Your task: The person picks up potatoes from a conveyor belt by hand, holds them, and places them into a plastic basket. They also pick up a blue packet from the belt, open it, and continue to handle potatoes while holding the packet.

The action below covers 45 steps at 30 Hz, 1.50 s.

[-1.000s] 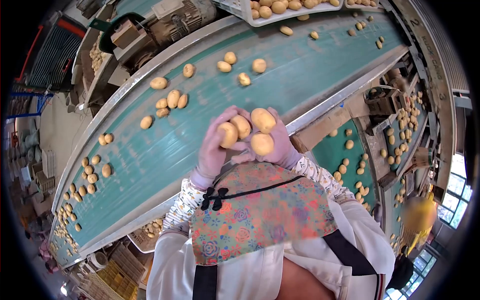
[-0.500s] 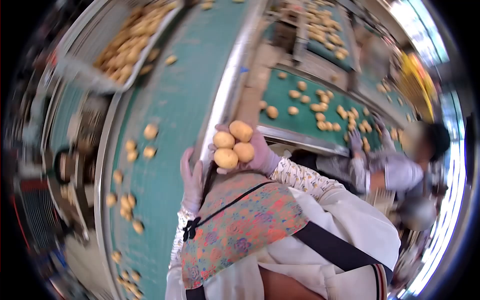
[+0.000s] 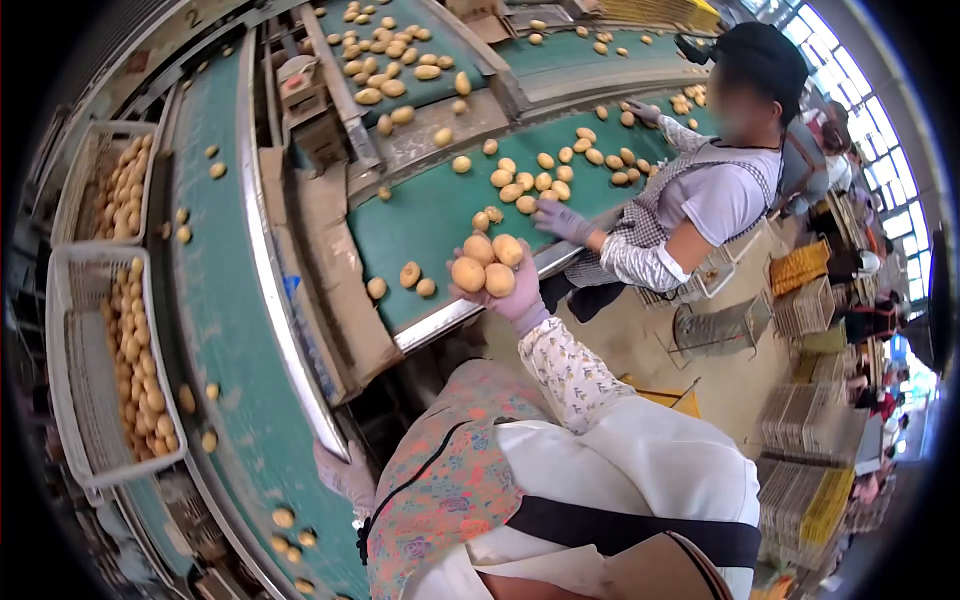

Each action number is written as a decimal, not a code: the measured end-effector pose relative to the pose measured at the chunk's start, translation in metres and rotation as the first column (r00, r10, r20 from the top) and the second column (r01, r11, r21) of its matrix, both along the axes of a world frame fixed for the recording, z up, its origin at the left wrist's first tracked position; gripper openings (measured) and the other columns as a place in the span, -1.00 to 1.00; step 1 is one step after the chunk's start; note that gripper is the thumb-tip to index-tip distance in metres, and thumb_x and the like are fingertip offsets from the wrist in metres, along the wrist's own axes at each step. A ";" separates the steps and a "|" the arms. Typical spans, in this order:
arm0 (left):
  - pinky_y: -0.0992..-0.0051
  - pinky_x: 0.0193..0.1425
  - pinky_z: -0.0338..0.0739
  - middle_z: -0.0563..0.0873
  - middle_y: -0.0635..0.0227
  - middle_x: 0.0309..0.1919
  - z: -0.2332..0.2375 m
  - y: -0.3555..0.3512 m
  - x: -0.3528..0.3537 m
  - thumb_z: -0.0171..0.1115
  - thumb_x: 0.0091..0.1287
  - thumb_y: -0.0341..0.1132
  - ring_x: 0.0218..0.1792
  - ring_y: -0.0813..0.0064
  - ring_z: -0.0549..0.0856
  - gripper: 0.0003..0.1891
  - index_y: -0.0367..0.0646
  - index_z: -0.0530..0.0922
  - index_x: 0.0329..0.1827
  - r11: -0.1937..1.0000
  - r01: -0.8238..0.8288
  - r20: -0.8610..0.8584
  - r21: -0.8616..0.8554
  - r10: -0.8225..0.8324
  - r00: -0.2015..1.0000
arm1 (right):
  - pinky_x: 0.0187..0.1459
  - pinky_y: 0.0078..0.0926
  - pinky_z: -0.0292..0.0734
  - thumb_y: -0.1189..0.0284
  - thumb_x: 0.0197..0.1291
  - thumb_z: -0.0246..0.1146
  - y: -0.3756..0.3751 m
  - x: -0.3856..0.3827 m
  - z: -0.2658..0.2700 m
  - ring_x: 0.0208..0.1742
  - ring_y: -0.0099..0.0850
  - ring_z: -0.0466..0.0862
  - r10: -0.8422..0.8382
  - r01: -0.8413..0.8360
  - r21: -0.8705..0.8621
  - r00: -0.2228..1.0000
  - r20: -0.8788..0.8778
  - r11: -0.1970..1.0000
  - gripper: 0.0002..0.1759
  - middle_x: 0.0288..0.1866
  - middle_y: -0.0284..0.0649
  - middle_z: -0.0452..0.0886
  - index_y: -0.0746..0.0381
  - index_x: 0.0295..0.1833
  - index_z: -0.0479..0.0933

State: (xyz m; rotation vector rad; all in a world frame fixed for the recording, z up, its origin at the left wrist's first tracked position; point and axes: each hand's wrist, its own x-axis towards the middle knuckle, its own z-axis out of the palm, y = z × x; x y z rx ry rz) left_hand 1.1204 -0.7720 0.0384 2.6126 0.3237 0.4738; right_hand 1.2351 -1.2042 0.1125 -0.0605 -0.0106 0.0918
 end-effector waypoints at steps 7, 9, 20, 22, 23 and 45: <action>0.11 0.41 0.34 0.46 0.10 0.39 -0.026 0.009 0.020 0.29 0.33 0.16 0.40 0.05 0.43 -0.20 -0.16 0.32 0.50 0.971 -0.062 -0.156 0.231 0.100 0.983 | 0.23 0.60 0.34 -0.33 0.31 -0.11 -0.090 0.066 -0.033 0.34 0.28 0.44 -0.160 0.164 0.094 0.986 -0.054 0.982 -0.15 0.37 0.05 0.44 0.06 0.45 0.34; 0.12 0.36 0.40 0.47 0.10 0.38 -0.032 0.011 0.017 0.22 0.35 0.25 0.37 0.08 0.47 -0.20 -0.13 0.35 0.48 0.970 -0.055 -0.098 0.236 0.079 0.992 | 0.26 0.61 0.30 -0.29 0.32 -0.08 -0.105 0.073 -0.044 0.37 0.27 0.43 -0.195 0.195 0.140 0.981 -0.016 0.971 -0.18 0.40 0.05 0.43 0.06 0.47 0.32; 0.14 0.41 0.38 0.46 0.20 0.40 -0.053 0.033 -0.002 0.25 0.33 0.26 0.39 0.13 0.45 -0.18 -0.05 0.31 0.53 0.936 -0.082 -0.168 0.341 0.146 0.975 | 0.26 0.60 0.31 -0.23 0.34 0.00 -0.169 0.074 -0.058 0.37 0.21 0.45 -0.203 0.228 0.126 0.961 -0.186 0.965 -0.27 0.42 0.03 0.39 0.04 0.41 0.40; 0.12 0.43 0.36 0.44 0.20 0.41 -0.044 0.025 -0.002 0.26 0.33 0.26 0.41 0.14 0.42 -0.16 -0.04 0.29 0.54 0.945 -0.133 -0.297 0.298 0.224 0.928 | 0.25 0.61 0.33 -0.22 0.35 0.01 -0.173 0.070 -0.054 0.37 0.20 0.46 -0.210 0.235 0.103 0.955 -0.211 0.966 -0.28 0.41 0.04 0.39 0.04 0.40 0.41; 0.11 0.43 0.36 0.43 0.20 0.41 -0.042 0.019 -0.001 0.27 0.32 0.26 0.42 0.15 0.41 -0.16 -0.04 0.28 0.55 0.953 -0.169 -0.314 0.250 0.245 0.917 | 0.22 0.60 0.37 -0.20 0.35 0.02 -0.176 0.070 -0.056 0.35 0.18 0.47 -0.209 0.231 0.090 0.957 -0.203 0.969 -0.30 0.40 0.05 0.40 0.07 0.36 0.43; 0.15 0.40 0.38 0.52 0.12 0.33 0.016 -0.044 0.001 0.29 0.26 0.32 0.36 0.09 0.47 -0.13 -0.09 0.38 0.49 0.929 -0.176 -0.374 0.325 0.298 0.878 | 0.38 0.17 0.29 0.20 0.04 0.41 -0.301 0.112 -0.102 0.43 0.17 0.31 0.297 0.729 -0.649 0.584 0.755 0.218 -0.33 0.51 0.08 0.23 0.05 0.32 0.48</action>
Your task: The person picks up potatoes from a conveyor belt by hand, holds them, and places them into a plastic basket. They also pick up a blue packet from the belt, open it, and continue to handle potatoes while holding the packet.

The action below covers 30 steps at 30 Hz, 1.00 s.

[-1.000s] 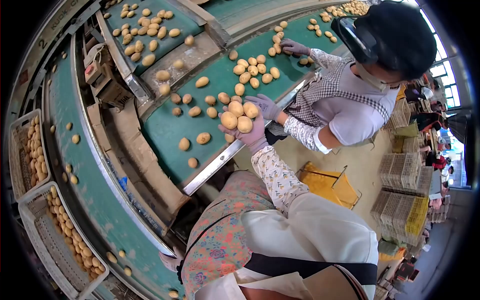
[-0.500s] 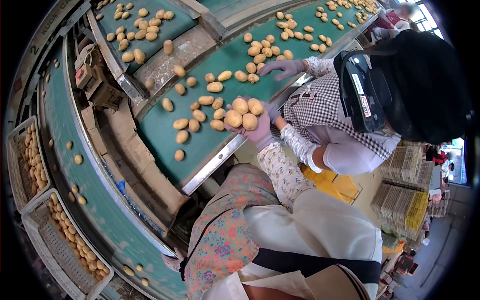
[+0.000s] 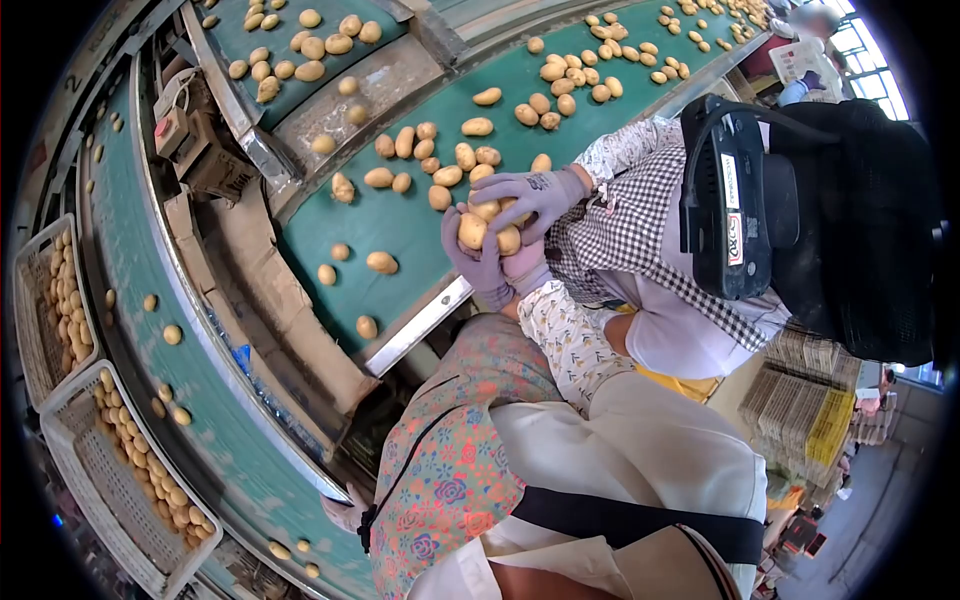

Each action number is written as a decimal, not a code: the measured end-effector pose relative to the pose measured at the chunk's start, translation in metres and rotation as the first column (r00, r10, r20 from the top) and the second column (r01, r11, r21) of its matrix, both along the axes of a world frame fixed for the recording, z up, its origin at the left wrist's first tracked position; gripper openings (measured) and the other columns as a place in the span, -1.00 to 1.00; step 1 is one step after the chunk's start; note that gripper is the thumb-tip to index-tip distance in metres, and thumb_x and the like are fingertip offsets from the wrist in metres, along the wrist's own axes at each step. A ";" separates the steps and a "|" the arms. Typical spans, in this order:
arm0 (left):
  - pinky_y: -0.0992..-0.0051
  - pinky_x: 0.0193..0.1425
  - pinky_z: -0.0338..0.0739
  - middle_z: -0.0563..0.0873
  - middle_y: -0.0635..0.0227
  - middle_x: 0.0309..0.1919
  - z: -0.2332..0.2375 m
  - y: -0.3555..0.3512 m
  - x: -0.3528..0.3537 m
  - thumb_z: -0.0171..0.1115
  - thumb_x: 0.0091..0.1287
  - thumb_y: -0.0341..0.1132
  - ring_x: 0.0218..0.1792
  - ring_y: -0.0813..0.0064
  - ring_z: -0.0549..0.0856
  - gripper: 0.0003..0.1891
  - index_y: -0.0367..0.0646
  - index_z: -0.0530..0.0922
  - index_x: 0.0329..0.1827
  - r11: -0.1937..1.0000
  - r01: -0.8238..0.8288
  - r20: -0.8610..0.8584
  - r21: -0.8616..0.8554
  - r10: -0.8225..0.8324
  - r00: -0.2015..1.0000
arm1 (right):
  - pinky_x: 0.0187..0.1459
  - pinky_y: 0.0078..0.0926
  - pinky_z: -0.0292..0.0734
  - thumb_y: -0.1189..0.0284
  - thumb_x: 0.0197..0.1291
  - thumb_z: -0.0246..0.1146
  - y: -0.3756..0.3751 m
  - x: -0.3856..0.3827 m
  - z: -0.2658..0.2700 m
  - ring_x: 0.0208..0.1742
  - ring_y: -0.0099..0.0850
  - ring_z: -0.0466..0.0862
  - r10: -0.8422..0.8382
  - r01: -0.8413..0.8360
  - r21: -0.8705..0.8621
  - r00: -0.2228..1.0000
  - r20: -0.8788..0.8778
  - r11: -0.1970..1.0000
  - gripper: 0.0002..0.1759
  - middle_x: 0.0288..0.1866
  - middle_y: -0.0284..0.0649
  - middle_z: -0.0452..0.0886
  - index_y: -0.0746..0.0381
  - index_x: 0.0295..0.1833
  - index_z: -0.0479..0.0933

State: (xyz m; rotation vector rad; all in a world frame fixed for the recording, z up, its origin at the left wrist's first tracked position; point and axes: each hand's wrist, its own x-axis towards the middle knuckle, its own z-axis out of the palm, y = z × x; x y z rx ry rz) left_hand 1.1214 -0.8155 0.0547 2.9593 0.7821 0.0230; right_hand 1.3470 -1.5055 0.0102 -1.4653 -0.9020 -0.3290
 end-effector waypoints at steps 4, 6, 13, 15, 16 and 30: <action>0.13 0.42 0.37 0.52 0.15 0.33 -0.004 0.011 -0.005 0.25 0.29 0.34 0.37 0.11 0.46 -0.15 -0.05 0.37 0.50 1.000 -0.009 -0.027 -0.028 0.009 1.000 | 0.37 -0.10 0.37 0.26 0.27 0.18 0.005 -0.002 -0.045 0.34 -0.06 0.43 -0.110 0.108 0.045 0.992 0.064 0.993 -0.58 0.39 -0.03 0.35 0.10 0.23 0.46; 0.12 0.42 0.37 0.51 0.16 0.33 -0.001 0.007 -0.003 0.24 0.29 0.34 0.38 0.12 0.45 -0.15 -0.04 0.37 0.50 0.999 -0.010 -0.053 -0.035 0.008 0.999 | 0.37 -0.15 0.40 0.28 0.38 0.12 -0.019 0.008 0.002 0.34 -0.12 0.46 -0.108 0.166 -0.244 0.967 0.232 0.955 -0.60 0.37 -0.07 0.38 0.12 0.27 0.39; 0.13 0.43 0.38 0.51 0.20 0.34 0.015 0.000 0.000 0.23 0.30 0.34 0.38 0.15 0.46 -0.15 -0.02 0.37 0.50 0.998 -0.048 -0.116 -0.028 0.045 0.992 | 0.36 -0.17 0.47 0.13 0.49 0.09 0.036 -0.040 -0.023 0.34 -0.21 0.47 -0.161 0.405 0.313 0.794 -0.586 0.859 -0.47 0.33 -0.15 0.42 0.19 0.40 0.25; 0.14 0.43 0.38 0.51 0.21 0.34 0.003 0.012 -0.004 0.23 0.30 0.34 0.37 0.16 0.46 -0.16 -0.02 0.37 0.50 0.999 -0.032 -0.096 -0.020 0.030 0.995 | 0.38 -0.13 0.45 0.10 0.49 0.06 0.012 -0.028 -0.048 0.40 -0.19 0.43 -0.310 0.383 0.069 0.830 -0.464 0.921 -0.41 0.40 -0.13 0.36 0.20 0.45 0.21; 0.14 0.43 0.39 0.51 0.21 0.34 0.010 0.016 -0.006 0.23 0.30 0.34 0.37 0.16 0.47 -0.16 -0.02 0.37 0.50 0.999 -0.032 -0.095 -0.004 0.032 0.995 | 0.39 -0.12 0.44 0.07 0.49 0.04 0.005 -0.024 -0.050 0.44 -0.17 0.40 -0.323 0.371 0.033 0.846 -0.424 0.928 -0.38 0.44 -0.11 0.33 0.20 0.48 0.19; 0.17 0.42 0.40 0.54 0.19 0.34 -0.003 0.024 -0.016 0.28 0.27 0.31 0.36 0.16 0.49 -0.15 -0.06 0.39 0.49 0.997 0.072 0.072 0.041 -0.075 0.995 | 0.54 0.13 0.10 -0.13 0.46 -0.13 0.042 -0.020 0.050 0.61 -0.06 0.18 0.488 0.714 0.684 0.549 -0.679 0.149 -0.18 0.62 0.08 0.15 0.30 0.55 0.19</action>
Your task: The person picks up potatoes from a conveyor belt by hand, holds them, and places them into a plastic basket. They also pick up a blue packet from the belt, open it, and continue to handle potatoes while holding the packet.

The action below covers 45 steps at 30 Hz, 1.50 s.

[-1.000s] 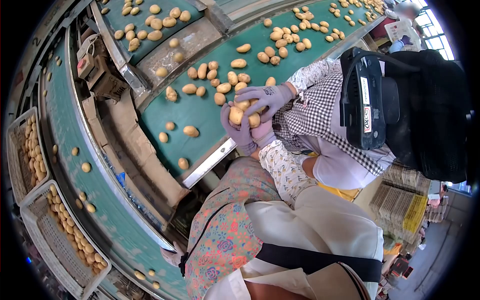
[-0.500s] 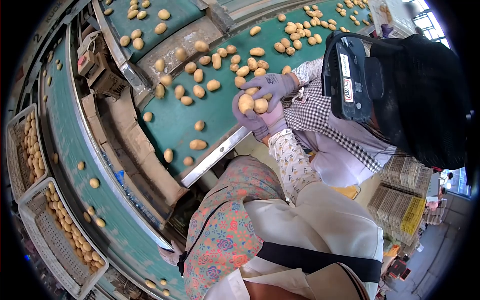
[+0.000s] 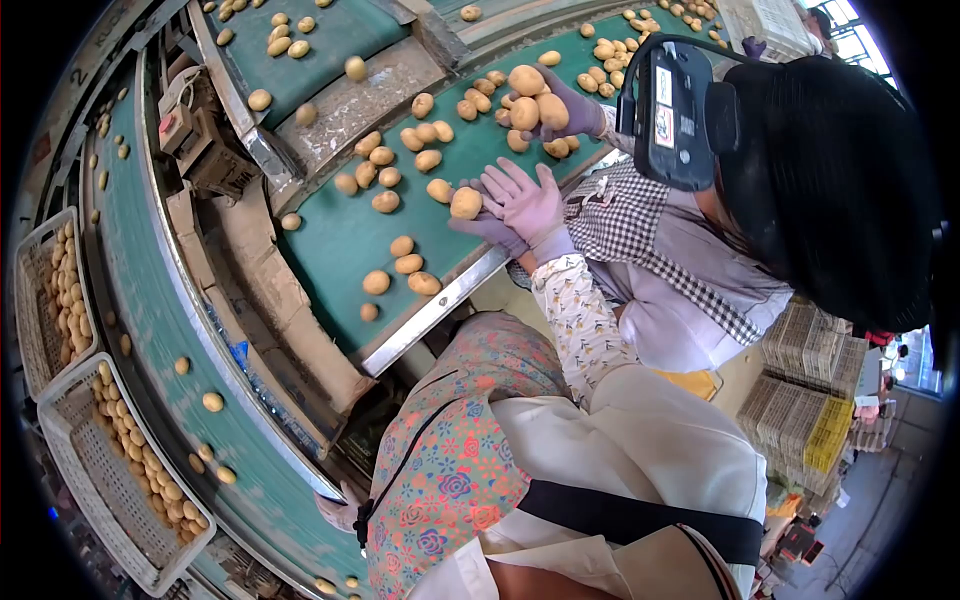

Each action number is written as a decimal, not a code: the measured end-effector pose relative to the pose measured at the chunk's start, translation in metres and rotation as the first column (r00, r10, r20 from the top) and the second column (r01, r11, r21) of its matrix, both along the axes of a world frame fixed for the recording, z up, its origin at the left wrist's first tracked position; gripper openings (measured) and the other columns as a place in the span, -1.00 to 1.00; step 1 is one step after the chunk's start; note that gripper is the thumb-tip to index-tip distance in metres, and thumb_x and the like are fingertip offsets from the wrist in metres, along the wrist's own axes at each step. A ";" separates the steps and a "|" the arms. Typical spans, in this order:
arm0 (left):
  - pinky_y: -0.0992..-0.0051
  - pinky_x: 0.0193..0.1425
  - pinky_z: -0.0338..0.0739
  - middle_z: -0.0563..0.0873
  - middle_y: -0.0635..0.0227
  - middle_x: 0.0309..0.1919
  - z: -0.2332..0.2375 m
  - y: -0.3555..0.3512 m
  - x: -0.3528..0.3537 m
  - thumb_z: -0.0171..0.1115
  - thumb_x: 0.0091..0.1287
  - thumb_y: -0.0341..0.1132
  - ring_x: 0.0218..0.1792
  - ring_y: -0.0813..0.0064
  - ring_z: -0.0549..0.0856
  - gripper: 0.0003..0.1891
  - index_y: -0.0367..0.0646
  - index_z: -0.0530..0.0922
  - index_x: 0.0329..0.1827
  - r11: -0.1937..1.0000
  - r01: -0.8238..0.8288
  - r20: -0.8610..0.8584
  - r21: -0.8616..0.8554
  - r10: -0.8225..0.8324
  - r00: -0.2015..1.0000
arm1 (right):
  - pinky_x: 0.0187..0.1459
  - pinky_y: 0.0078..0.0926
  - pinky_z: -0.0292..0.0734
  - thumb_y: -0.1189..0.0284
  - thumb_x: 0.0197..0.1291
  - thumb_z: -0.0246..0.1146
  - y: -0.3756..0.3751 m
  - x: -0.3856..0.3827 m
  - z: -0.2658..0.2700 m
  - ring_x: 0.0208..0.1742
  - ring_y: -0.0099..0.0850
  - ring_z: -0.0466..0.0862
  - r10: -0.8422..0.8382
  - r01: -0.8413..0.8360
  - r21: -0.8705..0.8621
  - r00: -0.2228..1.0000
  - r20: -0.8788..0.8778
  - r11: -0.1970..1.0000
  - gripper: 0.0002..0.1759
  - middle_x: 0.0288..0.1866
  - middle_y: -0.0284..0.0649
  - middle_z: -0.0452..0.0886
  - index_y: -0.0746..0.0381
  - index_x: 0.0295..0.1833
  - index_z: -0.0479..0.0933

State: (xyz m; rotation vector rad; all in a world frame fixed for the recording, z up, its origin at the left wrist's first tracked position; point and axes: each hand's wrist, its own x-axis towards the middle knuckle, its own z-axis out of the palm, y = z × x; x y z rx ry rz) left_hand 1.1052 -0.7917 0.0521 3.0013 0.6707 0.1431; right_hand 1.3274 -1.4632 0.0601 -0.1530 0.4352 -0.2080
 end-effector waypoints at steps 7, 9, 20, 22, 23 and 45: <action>0.15 0.41 0.39 0.56 0.16 0.31 -0.007 0.009 -0.007 0.33 0.26 0.26 0.33 0.14 0.51 -0.17 -0.10 0.42 0.47 0.999 0.043 0.014 0.033 -0.043 0.999 | 0.49 0.07 0.23 -0.08 0.50 -0.21 0.004 0.006 -0.004 0.56 -0.03 0.28 -0.096 0.101 0.098 0.994 -0.059 0.990 -0.23 0.52 0.07 0.34 0.35 0.46 0.33; 0.16 0.42 0.39 0.56 0.18 0.31 -0.011 0.013 -0.005 0.33 0.26 0.26 0.33 0.15 0.51 -0.17 -0.08 0.42 0.47 0.998 0.056 0.046 0.018 -0.056 0.997 | 0.50 0.07 0.22 -0.07 0.51 -0.22 0.000 0.006 -0.003 0.56 -0.02 0.29 -0.119 0.119 0.106 0.993 -0.005 0.987 -0.24 0.52 0.07 0.35 0.34 0.45 0.33; 0.16 0.40 0.41 0.58 0.23 0.29 0.010 -0.014 0.007 0.35 0.23 0.27 0.31 0.16 0.53 -0.19 -0.04 0.46 0.44 1.000 0.008 0.063 -0.030 -0.006 0.998 | 0.51 0.05 0.22 -0.06 0.52 -0.22 -0.005 0.011 0.012 0.51 -0.01 0.34 -0.118 0.117 0.053 0.993 0.015 0.992 -0.26 0.49 0.03 0.38 0.33 0.46 0.34; 0.15 0.37 0.42 0.59 0.19 0.26 -0.002 -0.005 0.006 0.36 0.23 0.27 0.29 0.14 0.54 -0.19 -0.07 0.47 0.42 1.000 0.030 0.099 -0.004 -0.029 0.995 | 0.51 0.05 0.22 -0.05 0.52 -0.22 -0.007 0.016 0.020 0.50 -0.01 0.36 -0.128 0.127 0.060 0.992 0.019 0.990 -0.27 0.49 0.02 0.39 0.32 0.47 0.33; 0.14 0.35 0.43 0.59 0.17 0.24 -0.009 0.002 0.005 0.36 0.22 0.27 0.27 0.12 0.55 -0.19 -0.09 0.49 0.40 1.000 -0.021 0.054 0.002 0.020 0.998 | 0.51 0.05 0.22 -0.05 0.52 -0.22 -0.008 0.018 0.020 0.50 -0.01 0.36 -0.118 0.114 0.064 0.991 0.060 0.991 -0.27 0.49 0.02 0.39 0.31 0.47 0.32; 0.08 0.12 0.45 0.67 0.06 -0.18 0.071 -0.127 0.046 0.42 -0.01 0.01 -0.06 -0.01 0.63 -0.46 -0.13 0.61 -0.01 0.935 -0.247 0.334 -0.255 0.325 0.885 | 0.45 0.05 0.30 0.24 0.39 0.07 0.205 0.117 -0.020 0.45 -0.30 0.48 0.857 -0.868 0.263 0.288 -0.428 0.422 -0.51 0.46 -0.28 0.51 0.13 0.37 0.51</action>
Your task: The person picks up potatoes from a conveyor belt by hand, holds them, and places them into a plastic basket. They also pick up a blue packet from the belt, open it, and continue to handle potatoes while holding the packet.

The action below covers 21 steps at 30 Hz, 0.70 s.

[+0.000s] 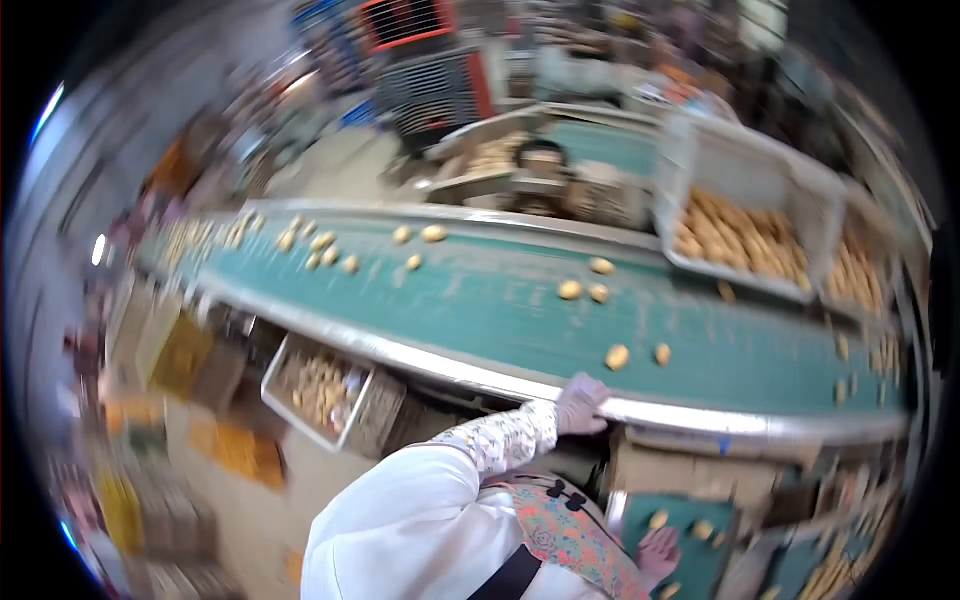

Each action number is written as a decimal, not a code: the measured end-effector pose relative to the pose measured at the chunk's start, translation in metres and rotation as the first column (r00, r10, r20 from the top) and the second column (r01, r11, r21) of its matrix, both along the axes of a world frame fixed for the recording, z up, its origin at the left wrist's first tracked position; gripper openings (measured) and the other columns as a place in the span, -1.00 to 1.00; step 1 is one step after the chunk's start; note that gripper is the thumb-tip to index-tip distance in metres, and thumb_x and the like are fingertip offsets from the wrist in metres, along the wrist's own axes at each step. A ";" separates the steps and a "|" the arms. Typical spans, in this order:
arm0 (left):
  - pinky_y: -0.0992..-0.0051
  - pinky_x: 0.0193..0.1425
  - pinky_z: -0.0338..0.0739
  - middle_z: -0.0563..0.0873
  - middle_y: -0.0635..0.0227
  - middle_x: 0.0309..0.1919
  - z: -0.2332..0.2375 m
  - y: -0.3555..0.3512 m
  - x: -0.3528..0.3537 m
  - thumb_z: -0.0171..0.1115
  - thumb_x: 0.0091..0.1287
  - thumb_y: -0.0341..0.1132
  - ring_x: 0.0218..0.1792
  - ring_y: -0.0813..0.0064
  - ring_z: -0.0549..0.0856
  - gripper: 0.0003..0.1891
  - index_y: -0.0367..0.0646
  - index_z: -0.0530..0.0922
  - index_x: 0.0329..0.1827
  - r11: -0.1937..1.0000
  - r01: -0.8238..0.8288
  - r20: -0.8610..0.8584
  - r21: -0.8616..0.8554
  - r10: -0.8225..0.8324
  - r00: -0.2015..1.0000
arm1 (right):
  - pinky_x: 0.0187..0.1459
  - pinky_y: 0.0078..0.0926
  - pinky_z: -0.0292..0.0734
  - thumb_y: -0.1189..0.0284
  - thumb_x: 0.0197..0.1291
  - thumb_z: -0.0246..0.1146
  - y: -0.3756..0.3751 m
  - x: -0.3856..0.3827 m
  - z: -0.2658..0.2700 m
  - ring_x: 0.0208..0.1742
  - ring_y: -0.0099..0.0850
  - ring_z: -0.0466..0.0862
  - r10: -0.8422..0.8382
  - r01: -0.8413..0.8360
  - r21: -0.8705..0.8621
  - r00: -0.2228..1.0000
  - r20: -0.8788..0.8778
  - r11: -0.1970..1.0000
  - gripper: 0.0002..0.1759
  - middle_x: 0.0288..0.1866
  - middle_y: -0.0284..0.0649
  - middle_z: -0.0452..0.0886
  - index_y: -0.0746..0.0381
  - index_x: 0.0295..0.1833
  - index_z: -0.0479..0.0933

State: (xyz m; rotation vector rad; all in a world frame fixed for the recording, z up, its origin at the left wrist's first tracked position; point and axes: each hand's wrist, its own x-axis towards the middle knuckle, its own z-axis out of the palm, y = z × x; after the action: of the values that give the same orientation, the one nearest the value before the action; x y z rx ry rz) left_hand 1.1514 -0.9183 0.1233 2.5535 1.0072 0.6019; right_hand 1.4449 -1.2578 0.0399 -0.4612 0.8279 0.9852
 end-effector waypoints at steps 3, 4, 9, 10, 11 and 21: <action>0.04 0.38 0.31 0.59 0.04 0.15 -0.003 -0.030 -0.038 0.38 0.10 -0.01 0.24 0.03 0.52 -0.32 -0.16 0.49 0.27 0.995 -0.095 0.024 -0.013 0.095 0.995 | 0.55 0.00 -0.04 0.05 0.48 -0.09 0.087 -0.009 0.063 0.61 -0.21 0.03 0.402 -0.396 -0.108 0.806 0.434 0.912 -0.33 0.62 -0.16 0.02 0.06 0.59 0.03; 0.02 0.44 0.25 0.55 0.04 0.23 -0.009 -0.036 -0.055 0.37 0.13 0.00 0.32 0.05 0.47 -0.29 -0.17 0.46 0.32 0.993 -0.108 0.030 0.050 0.106 0.994 | 0.63 0.09 -0.25 -0.05 0.51 -0.16 0.104 -0.011 0.078 0.72 -0.16 -0.22 0.480 -0.496 -0.149 0.652 0.587 0.855 -0.21 0.74 -0.12 -0.26 -0.02 0.70 -0.20; 0.00 0.52 0.11 0.54 0.12 0.24 0.000 -0.042 -0.202 0.34 0.17 -0.02 0.36 0.11 0.44 -0.39 -0.18 0.51 0.24 0.869 -0.493 0.059 -0.044 0.495 0.867 | 0.62 0.03 -0.16 0.11 0.56 -0.16 0.236 0.002 0.072 0.64 -0.08 0.09 0.524 -0.602 -0.141 0.529 0.667 0.786 -0.43 0.66 -0.14 0.13 0.13 0.52 0.25; 0.00 0.52 0.11 0.54 0.13 0.23 0.001 -0.042 -0.224 0.35 0.17 -0.03 0.34 0.12 0.45 -0.40 -0.18 0.52 0.22 0.843 -0.538 0.077 -0.023 0.538 0.840 | 0.62 0.03 -0.14 0.14 0.56 -0.16 0.258 -0.024 0.095 0.63 -0.10 0.10 0.541 -0.632 -0.146 0.496 0.679 0.761 -0.43 0.66 -0.14 0.12 0.14 0.55 0.21; 0.02 0.53 0.11 0.57 0.15 0.18 0.006 -0.040 -0.242 0.36 0.16 -0.06 0.30 0.14 0.48 -0.43 -0.17 0.53 0.19 0.830 -0.558 0.084 0.015 0.555 0.827 | 0.62 0.04 -0.12 0.17 0.56 -0.15 0.274 -0.056 0.120 0.63 -0.11 0.11 0.555 -0.656 -0.152 0.466 0.689 0.739 -0.42 0.66 -0.13 0.10 0.14 0.58 0.17; 0.18 0.35 0.28 0.67 0.28 -0.19 -0.020 0.004 -0.267 0.40 0.05 -0.04 0.01 0.25 0.62 -0.63 -0.06 0.65 -0.18 0.924 -0.361 0.192 -0.125 0.379 0.905 | 0.33 -0.21 0.42 0.15 0.52 -0.04 0.323 -0.175 0.134 0.34 -0.19 0.48 0.781 -0.499 -0.680 -0.010 0.624 0.537 -0.39 0.47 0.02 0.33 0.32 0.49 0.27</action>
State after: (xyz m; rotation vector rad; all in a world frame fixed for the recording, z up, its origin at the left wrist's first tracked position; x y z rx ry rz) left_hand 0.8844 -0.9147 0.1033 2.1755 1.4170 0.8893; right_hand 1.2694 -0.9345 0.1736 -1.6206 -0.4649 1.2290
